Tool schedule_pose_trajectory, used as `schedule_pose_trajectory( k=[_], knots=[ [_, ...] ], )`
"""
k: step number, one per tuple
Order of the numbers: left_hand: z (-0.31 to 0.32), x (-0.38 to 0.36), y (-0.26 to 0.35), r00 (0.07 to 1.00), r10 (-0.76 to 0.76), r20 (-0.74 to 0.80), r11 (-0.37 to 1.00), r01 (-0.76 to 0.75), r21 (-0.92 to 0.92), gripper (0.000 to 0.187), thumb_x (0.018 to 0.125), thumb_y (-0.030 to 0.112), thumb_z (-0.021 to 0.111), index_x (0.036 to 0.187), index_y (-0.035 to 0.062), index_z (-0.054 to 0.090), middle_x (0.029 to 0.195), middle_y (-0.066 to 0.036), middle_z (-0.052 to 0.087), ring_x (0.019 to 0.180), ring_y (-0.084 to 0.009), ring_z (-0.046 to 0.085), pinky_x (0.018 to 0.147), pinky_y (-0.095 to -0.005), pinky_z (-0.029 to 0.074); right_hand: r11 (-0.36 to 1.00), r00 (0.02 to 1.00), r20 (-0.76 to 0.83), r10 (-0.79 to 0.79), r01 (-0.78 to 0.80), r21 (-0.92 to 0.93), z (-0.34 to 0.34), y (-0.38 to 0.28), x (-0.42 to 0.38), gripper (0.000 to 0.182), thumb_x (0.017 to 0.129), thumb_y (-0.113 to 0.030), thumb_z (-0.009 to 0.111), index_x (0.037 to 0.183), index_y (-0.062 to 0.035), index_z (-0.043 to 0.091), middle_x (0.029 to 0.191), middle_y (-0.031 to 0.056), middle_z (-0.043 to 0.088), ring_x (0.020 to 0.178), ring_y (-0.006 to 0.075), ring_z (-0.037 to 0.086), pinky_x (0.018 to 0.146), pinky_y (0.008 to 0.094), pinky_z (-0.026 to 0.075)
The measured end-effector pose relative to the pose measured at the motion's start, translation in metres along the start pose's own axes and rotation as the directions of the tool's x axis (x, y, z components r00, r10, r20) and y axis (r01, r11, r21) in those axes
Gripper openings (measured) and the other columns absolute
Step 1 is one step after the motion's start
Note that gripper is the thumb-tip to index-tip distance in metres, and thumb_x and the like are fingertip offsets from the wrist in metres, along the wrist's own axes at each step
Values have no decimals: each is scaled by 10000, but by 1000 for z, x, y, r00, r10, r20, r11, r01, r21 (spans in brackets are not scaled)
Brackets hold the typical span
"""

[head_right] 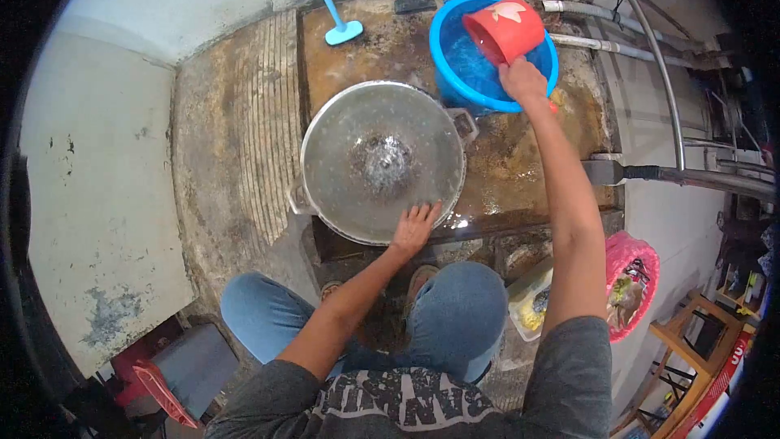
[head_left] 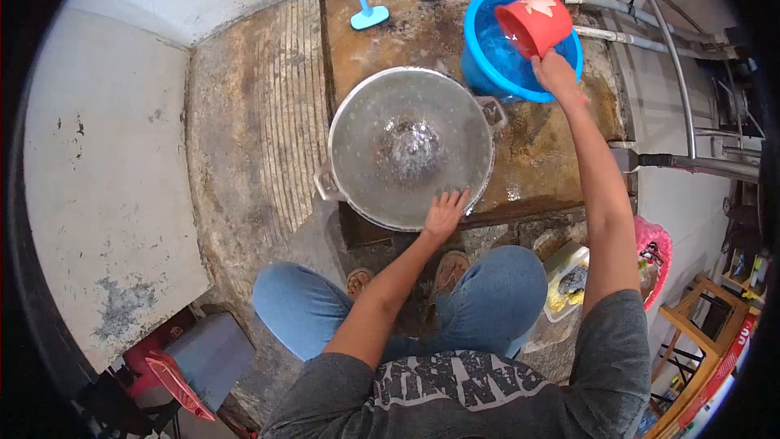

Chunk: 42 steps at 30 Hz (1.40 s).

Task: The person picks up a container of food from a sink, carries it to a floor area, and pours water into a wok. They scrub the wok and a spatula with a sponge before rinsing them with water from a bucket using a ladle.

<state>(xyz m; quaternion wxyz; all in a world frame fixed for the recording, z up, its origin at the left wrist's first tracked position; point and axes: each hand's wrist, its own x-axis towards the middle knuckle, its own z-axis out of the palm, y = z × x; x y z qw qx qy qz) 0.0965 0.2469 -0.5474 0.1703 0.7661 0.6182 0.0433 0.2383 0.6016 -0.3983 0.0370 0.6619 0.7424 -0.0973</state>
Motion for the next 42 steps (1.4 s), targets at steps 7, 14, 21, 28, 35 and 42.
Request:
schedule_pose_trajectory(
  k=[7,14,21,28,35,42],
  knots=[
    [-41,12,-30,991,35,128,991,-18,-132,624,891,454,471,1392,118,313,1157,-125,471,1043,-283,457,883,-448,364,995,977,207,-59,42,86,33,-4,22,465,878,-423,475,920,23,603,741,181,631,651,325,621,614,440,482],
    [-27,49,-45,969,-197,146,844,243,-478,501,872,417,507,1239,75,507,1069,-151,547,993,-348,528,864,-475,409,184,855,504,-122,-479,858,5,-10,-30,491,916,-506,406,923,-51,588,514,-86,304,390,45,248,331,228,210],
    [-73,172,-29,781,-389,489,-457,297,-839,297,881,223,461,1100,54,568,893,-99,625,781,-206,602,696,-348,496,-122,941,287,178,-268,956,48,-67,-85,427,852,-472,586,763,-56,540,554,-19,431,392,71,354,348,247,239],
    [-93,192,-27,724,-274,633,-883,71,-464,225,891,165,394,962,39,566,810,-98,602,670,-208,578,571,-354,480,-41,942,-79,326,98,994,65,-108,-100,378,876,-422,591,715,-89,514,540,-30,441,419,84,389,376,250,290],
    [-7,202,-74,746,-235,623,-912,53,-407,199,893,169,387,768,71,506,676,-86,526,641,-273,563,561,-404,486,49,956,-57,286,45,998,85,-110,-112,321,855,-316,646,914,-5,594,744,22,589,617,104,514,543,277,407],
    [-45,170,-105,679,-345,648,-893,-25,-450,218,873,241,484,892,54,595,790,-113,596,672,-274,580,581,-430,494,207,945,-259,197,219,954,87,-146,-140,362,862,-295,636,1029,20,575,775,43,629,639,130,563,566,292,441]
  ],
)
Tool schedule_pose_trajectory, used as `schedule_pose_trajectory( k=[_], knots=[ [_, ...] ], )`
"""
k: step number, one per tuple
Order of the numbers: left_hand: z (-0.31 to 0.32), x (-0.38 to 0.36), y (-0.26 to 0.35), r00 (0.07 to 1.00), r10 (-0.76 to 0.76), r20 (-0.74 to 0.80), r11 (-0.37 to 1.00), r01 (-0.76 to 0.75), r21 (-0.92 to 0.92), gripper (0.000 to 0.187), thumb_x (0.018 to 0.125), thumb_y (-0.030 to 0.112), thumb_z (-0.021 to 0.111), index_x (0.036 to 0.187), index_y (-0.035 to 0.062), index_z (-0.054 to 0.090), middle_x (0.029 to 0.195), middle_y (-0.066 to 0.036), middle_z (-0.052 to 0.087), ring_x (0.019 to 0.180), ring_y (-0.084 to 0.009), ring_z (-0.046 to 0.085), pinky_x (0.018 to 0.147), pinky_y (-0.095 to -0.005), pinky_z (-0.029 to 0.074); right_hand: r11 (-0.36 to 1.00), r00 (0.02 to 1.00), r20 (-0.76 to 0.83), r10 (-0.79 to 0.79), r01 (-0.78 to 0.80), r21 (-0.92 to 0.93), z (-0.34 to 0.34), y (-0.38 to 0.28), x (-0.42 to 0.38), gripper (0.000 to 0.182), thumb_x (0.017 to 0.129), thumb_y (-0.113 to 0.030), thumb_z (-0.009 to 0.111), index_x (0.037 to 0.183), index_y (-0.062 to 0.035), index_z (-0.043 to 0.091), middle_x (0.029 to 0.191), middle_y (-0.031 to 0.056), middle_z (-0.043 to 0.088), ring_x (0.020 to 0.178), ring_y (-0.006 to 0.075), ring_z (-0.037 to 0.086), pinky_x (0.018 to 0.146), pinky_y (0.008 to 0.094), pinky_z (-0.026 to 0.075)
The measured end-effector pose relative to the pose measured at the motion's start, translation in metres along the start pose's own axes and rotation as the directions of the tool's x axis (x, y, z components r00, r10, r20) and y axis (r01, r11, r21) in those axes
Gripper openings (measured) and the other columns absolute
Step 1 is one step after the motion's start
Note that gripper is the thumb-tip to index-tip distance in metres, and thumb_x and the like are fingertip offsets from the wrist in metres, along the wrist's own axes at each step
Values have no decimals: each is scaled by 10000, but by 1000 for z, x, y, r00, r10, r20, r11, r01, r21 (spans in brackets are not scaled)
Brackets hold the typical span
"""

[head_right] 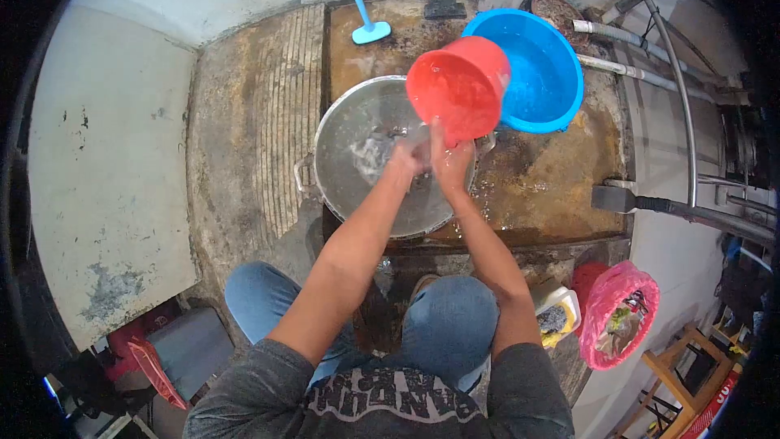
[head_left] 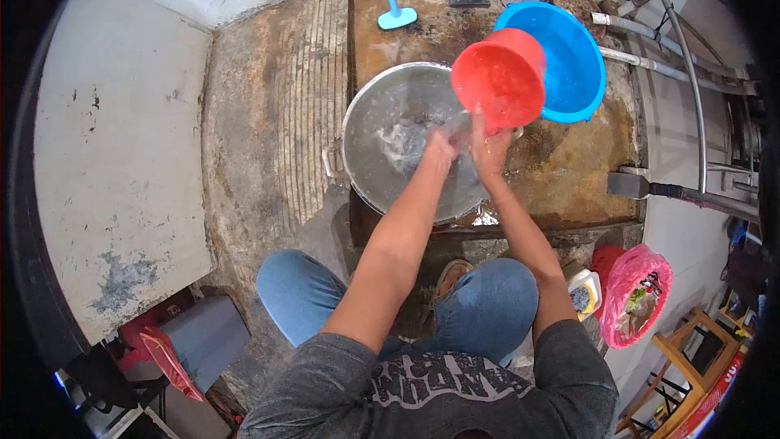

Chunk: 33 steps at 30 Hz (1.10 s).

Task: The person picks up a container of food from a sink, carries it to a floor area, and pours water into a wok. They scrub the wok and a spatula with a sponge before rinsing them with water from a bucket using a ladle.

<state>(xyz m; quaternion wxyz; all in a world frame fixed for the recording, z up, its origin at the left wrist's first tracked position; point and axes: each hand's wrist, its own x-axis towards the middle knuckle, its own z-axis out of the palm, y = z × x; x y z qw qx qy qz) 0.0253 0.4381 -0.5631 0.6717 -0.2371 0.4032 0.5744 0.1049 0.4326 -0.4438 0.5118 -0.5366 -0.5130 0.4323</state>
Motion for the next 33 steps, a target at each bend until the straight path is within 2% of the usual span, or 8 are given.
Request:
schedule_pose_trajectory(
  k=[13,16,18,20,24,29,31,33],
  knots=[
    [-32,-26,97,978,180,-105,983,-176,48,270,886,253,427,1016,53,555,884,-85,614,720,-291,607,586,-409,501,931,947,321,-17,132,-339,44,2,-12,338,805,-346,669,865,-12,671,682,198,633,616,265,637,554,372,469],
    [-54,-16,112,893,436,-108,799,-329,504,258,866,222,450,1024,57,569,943,-120,613,790,-336,602,713,-452,482,856,941,315,-124,262,-446,46,-9,6,386,824,-419,621,928,-49,656,651,200,620,627,385,621,556,447,472],
    [-68,-41,138,772,618,148,26,-209,978,271,807,215,546,1023,54,575,973,-165,591,832,-386,582,779,-453,460,793,926,312,-211,349,-499,41,-22,23,389,834,-424,601,970,-62,642,629,205,607,616,393,613,546,461,463],
    [-89,-66,140,323,872,367,-333,-157,930,340,693,201,655,994,56,597,939,-206,601,885,-363,573,810,-443,450,721,907,254,-335,421,-551,30,-8,47,407,846,-414,591,986,-34,622,652,214,613,596,396,607,542,469,456],
    [-126,-122,160,107,953,283,-302,312,901,434,650,261,724,1004,43,598,923,-208,626,896,-366,601,791,-459,467,809,922,119,-369,382,-446,-14,-11,93,446,856,-408,586,981,20,599,670,204,620,616,339,626,573,424,467],
    [-203,-109,191,733,678,-59,192,-100,976,290,740,175,630,973,5,597,893,-171,641,855,-237,636,628,-369,503,973,983,171,73,-32,-228,-73,-26,125,459,872,-392,566,1061,26,575,898,133,647,868,219,611,730,343,455],
    [-197,-115,189,819,573,-38,264,-141,954,256,777,153,583,985,5,601,908,-153,639,865,-188,636,579,-320,503,945,922,222,316,-284,-162,-94,-13,127,499,896,-388,529,1167,31,523,1096,116,597,1041,204,540,871,318,411],
    [-170,-147,173,835,550,-32,168,-73,983,237,801,127,545,995,11,615,878,-129,637,841,-177,635,568,-300,504,999,999,-41,34,-35,-33,-66,-23,77,510,908,-361,501,1236,29,468,1154,156,564,1091,255,517,937,345,376]
  ],
)
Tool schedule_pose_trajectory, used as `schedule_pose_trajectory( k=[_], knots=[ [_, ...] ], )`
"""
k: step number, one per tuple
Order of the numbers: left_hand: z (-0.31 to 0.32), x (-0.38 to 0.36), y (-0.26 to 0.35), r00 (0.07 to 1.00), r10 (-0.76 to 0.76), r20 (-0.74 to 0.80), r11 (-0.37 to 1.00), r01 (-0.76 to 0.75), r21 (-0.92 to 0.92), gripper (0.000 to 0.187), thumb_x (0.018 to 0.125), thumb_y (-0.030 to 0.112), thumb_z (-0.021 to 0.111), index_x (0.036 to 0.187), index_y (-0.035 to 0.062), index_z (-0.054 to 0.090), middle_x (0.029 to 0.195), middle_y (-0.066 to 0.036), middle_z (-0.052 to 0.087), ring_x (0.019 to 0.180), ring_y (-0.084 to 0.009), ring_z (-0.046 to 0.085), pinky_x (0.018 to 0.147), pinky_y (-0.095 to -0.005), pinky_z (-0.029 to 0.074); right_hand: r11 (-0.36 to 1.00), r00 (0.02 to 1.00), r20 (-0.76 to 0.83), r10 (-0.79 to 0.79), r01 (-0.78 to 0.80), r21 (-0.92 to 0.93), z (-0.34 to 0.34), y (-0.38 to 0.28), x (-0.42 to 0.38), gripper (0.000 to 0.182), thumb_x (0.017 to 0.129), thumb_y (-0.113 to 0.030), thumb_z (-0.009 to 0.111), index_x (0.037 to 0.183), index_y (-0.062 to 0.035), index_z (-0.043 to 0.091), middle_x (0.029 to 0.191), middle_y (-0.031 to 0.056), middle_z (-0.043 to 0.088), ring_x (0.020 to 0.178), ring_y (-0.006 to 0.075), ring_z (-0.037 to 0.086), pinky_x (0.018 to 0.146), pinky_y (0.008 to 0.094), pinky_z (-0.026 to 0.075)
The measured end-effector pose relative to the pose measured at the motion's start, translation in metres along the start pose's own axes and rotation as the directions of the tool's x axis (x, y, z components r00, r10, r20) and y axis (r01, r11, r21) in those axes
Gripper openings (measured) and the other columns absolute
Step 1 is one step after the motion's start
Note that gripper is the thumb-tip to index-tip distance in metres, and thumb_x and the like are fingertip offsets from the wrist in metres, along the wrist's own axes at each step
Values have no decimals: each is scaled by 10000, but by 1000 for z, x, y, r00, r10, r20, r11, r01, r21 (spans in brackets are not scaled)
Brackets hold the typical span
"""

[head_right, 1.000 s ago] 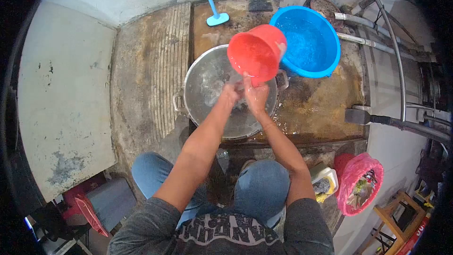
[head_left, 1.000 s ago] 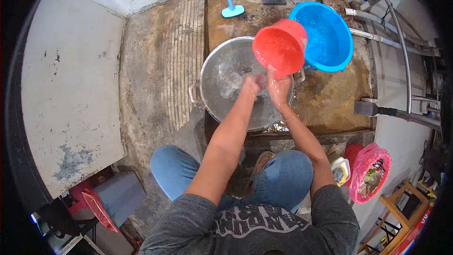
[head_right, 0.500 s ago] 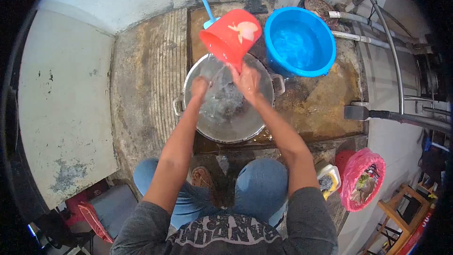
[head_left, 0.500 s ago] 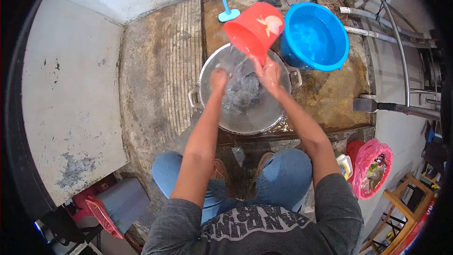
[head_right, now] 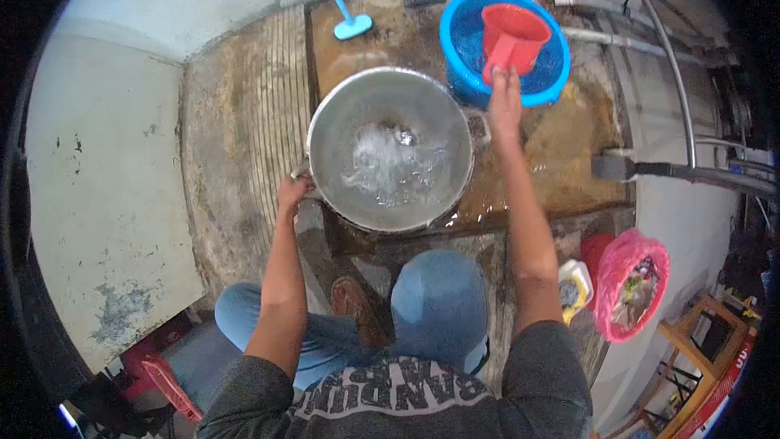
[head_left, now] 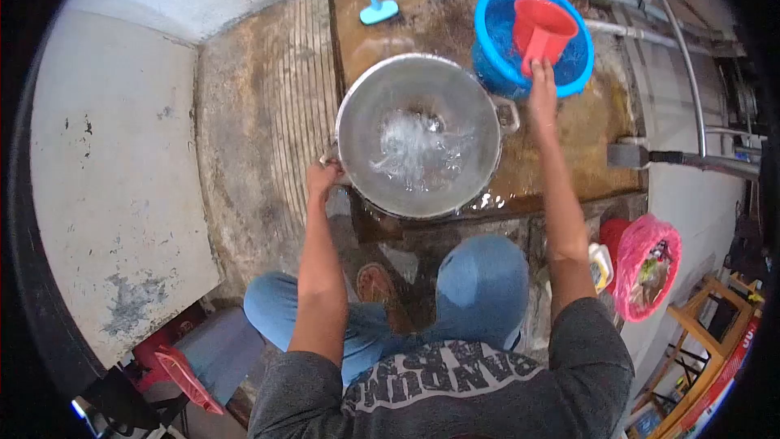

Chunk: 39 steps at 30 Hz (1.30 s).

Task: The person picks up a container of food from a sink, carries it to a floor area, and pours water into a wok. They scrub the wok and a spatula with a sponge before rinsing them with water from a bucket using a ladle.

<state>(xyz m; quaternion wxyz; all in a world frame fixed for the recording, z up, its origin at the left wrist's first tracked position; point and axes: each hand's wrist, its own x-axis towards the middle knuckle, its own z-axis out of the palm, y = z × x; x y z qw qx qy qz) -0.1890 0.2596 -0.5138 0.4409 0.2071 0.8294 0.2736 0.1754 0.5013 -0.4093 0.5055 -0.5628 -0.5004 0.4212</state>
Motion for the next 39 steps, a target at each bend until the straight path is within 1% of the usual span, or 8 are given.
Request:
schedule_pose_trajectory(
  k=[4,7,12,17,23,29,33,39],
  knots=[
    [11,-7,-45,966,-221,138,943,247,-222,320,777,99,511,1066,-10,593,994,-120,623,934,-218,598,729,-368,509,743,874,254,-414,485,-460,26,58,-82,555,914,-314,472,1349,10,350,1339,215,411,1244,332,394,1046,398,291],
    [21,-41,-64,965,-110,237,806,226,-548,524,736,26,441,1258,-28,444,1138,-184,556,1027,-253,558,865,-371,456,358,782,594,-189,618,-700,21,123,-95,587,905,-332,466,1363,8,330,1428,207,288,1334,338,257,1100,422,199],
    [36,-79,-70,926,-173,337,615,368,-697,391,767,44,454,1146,-49,471,1069,-143,568,993,-277,587,835,-352,510,183,579,815,22,799,-572,11,171,-95,673,876,-447,474,1375,-23,320,1486,171,170,1381,303,136,1128,404,133],
    [51,-88,-83,938,-189,292,565,347,-749,237,790,88,469,992,-21,524,977,-145,583,842,-260,613,708,-340,543,612,560,745,362,460,-643,27,155,-188,764,888,-490,455,1379,58,247,1464,261,142,1371,378,116,1125,428,106],
    [65,-132,-52,943,-249,222,640,333,-693,226,781,68,474,986,-4,535,916,-76,583,745,-175,576,623,-263,472,958,517,816,259,-32,-284,158,123,-279,724,936,-460,356,1434,-3,98,1487,246,34,1375,406,44,1119,470,85],
    [50,-139,-13,934,-189,303,666,348,-659,382,753,29,459,1135,19,473,1031,-89,554,803,-180,585,691,-276,498,974,660,751,-21,184,-134,235,120,-238,663,956,-433,320,1455,-75,71,1504,197,-23,1392,352,5,1122,438,82],
    [41,-133,-11,952,-66,300,724,252,-642,585,721,-29,426,1302,-6,366,1129,-116,527,950,-202,550,825,-296,471,729,567,806,-171,623,-283,187,171,-184,635,934,-393,410,1449,-114,166,1501,195,60,1380,371,95,1117,456,127],
    [35,-133,12,959,-73,273,719,240,-653,684,716,-58,426,1375,67,292,1119,-98,526,918,-181,549,791,-298,475,829,326,945,20,524,-198,122,159,-207,619,941,-366,403,1449,-108,160,1507,183,43,1389,342,86,1123,449,99]
  ],
)
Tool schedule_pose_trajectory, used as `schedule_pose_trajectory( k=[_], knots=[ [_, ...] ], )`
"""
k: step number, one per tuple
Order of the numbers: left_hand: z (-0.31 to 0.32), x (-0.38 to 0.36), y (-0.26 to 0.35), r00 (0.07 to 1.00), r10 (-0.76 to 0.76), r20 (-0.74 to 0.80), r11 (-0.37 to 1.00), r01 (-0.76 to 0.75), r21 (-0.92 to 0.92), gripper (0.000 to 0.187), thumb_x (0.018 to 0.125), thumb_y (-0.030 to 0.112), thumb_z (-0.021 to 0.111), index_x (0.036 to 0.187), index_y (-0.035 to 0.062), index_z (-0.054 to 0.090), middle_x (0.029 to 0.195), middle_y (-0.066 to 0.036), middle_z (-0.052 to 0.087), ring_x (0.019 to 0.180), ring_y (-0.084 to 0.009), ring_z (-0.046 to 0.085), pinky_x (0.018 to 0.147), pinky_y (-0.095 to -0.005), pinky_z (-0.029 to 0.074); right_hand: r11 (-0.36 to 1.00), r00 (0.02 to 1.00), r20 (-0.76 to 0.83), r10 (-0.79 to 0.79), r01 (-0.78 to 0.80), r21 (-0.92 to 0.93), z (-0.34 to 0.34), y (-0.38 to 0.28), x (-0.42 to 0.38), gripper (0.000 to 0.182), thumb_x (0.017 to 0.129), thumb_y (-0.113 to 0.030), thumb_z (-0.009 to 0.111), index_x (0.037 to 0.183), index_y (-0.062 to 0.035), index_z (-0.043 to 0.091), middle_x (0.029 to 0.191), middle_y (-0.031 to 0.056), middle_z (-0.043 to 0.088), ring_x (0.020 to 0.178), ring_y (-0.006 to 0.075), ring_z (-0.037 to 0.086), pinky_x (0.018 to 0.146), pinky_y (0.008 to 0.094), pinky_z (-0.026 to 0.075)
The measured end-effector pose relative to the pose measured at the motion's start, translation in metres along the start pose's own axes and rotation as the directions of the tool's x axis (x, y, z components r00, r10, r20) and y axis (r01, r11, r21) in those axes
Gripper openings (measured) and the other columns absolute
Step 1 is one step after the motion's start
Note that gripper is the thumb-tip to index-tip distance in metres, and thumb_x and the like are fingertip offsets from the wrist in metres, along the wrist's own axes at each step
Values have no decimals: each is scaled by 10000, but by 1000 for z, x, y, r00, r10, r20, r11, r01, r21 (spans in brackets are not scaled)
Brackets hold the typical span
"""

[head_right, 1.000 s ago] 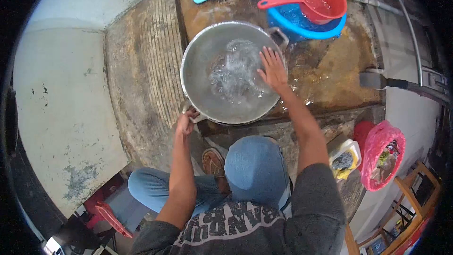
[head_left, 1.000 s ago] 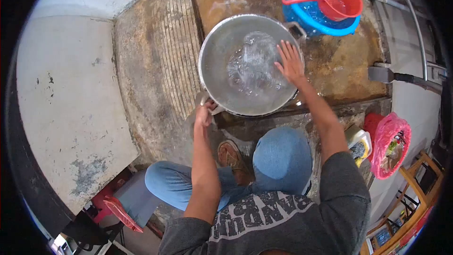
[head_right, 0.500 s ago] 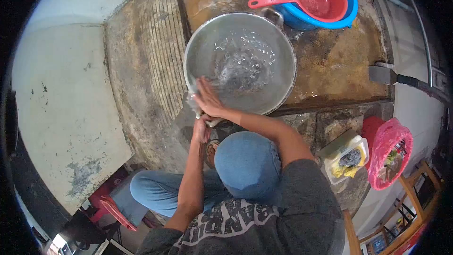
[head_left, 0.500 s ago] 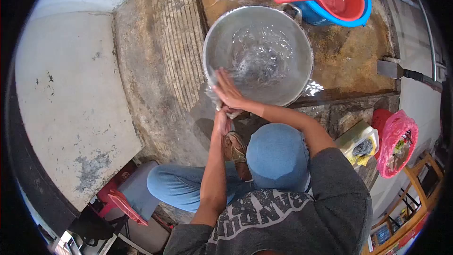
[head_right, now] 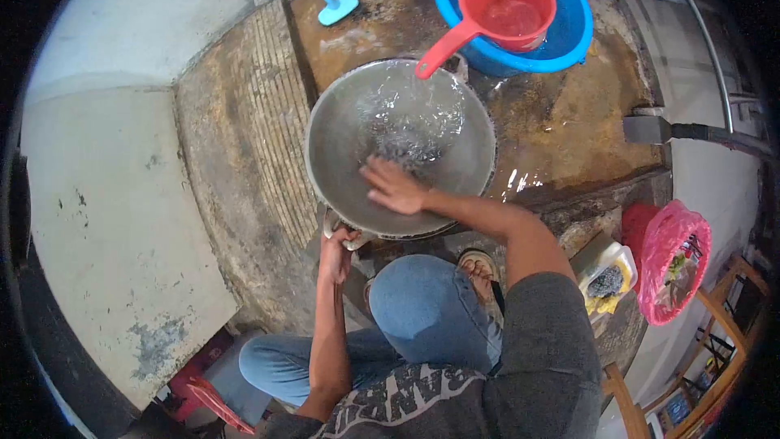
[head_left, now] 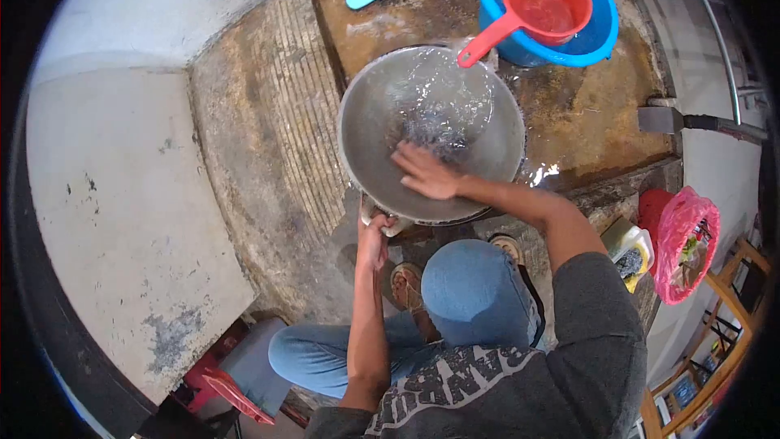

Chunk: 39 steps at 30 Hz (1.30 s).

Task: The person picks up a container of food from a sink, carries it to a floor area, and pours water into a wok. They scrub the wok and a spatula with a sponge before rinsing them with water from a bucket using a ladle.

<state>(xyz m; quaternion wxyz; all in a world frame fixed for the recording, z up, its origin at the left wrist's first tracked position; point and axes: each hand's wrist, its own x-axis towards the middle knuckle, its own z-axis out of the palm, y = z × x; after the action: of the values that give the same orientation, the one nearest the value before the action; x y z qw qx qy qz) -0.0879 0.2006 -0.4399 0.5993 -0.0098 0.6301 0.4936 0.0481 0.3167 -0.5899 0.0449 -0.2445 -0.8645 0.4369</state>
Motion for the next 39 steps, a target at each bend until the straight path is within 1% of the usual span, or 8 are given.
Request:
schedule_pose_trajectory(
  k=[5,10,14,23,27,30,35,39],
  knots=[
    [12,-7,24,999,-35,-31,993,39,116,696,734,-50,419,1400,81,263,1087,-82,519,839,-154,514,765,-288,450,933,931,-349,-104,213,291,-3,-43,86,573,967,-348,329,1452,-113,137,1514,167,7,1399,313,51,1128,441,81],
    [15,-2,44,999,-24,-31,963,31,267,721,725,-50,428,1409,90,245,1095,-83,520,869,-160,513,782,-300,444,954,871,-479,-106,-48,-297,-72,28,153,599,935,-350,415,1441,-121,192,1510,154,87,1391,314,105,1123,453,119],
    [38,-16,53,991,-122,-53,968,130,215,725,720,-47,432,1405,92,240,1110,-95,503,948,-188,513,787,-303,452,928,846,-528,80,-256,-270,-113,109,109,627,907,-394,436,1411,-67,256,1494,165,142,1389,314,107,1129,443,107],
    [72,-28,64,994,-109,-32,968,113,225,720,711,1,465,1375,136,222,1109,-93,482,956,-213,520,801,-340,473,943,947,-129,293,-309,-123,-80,47,-13,727,874,-447,487,1389,12,258,1448,259,191,1367,383,139,1117,458,117],
    [77,-34,59,998,-67,-1,981,66,181,713,718,8,468,1370,141,211,1157,-104,467,992,-236,529,822,-377,497,965,957,-288,-32,104,239,-23,-29,65,661,943,-418,385,1424,-14,180,1484,224,113,1379,379,95,1118,457,95],
    [53,-18,41,988,-153,-6,986,153,59,686,725,9,466,1356,132,227,1171,-111,463,1011,-243,533,817,-395,512,913,848,-520,102,128,387,-28,-34,148,665,938,-415,392,1422,-9,184,1488,216,108,1379,379,89,1118,463,89],
    [64,-23,53,993,-120,-5,989,120,87,663,730,-4,455,1345,119,241,1162,-110,466,1029,-249,525,833,-396,512,979,765,-611,204,-164,122,-40,76,136,699,891,-389,487,1406,6,225,1475,230,152,1373,366,132,1121,445,123],
    [78,-29,66,992,-123,-25,975,125,182,739,703,-3,461,1380,152,209,1148,-102,456,974,-225,514,777,-349,496,960,936,-261,235,-266,-90,-91,85,31,707,881,-394,508,1396,4,234,1452,258,183,1358,400,155,1104,474,146]
  ],
)
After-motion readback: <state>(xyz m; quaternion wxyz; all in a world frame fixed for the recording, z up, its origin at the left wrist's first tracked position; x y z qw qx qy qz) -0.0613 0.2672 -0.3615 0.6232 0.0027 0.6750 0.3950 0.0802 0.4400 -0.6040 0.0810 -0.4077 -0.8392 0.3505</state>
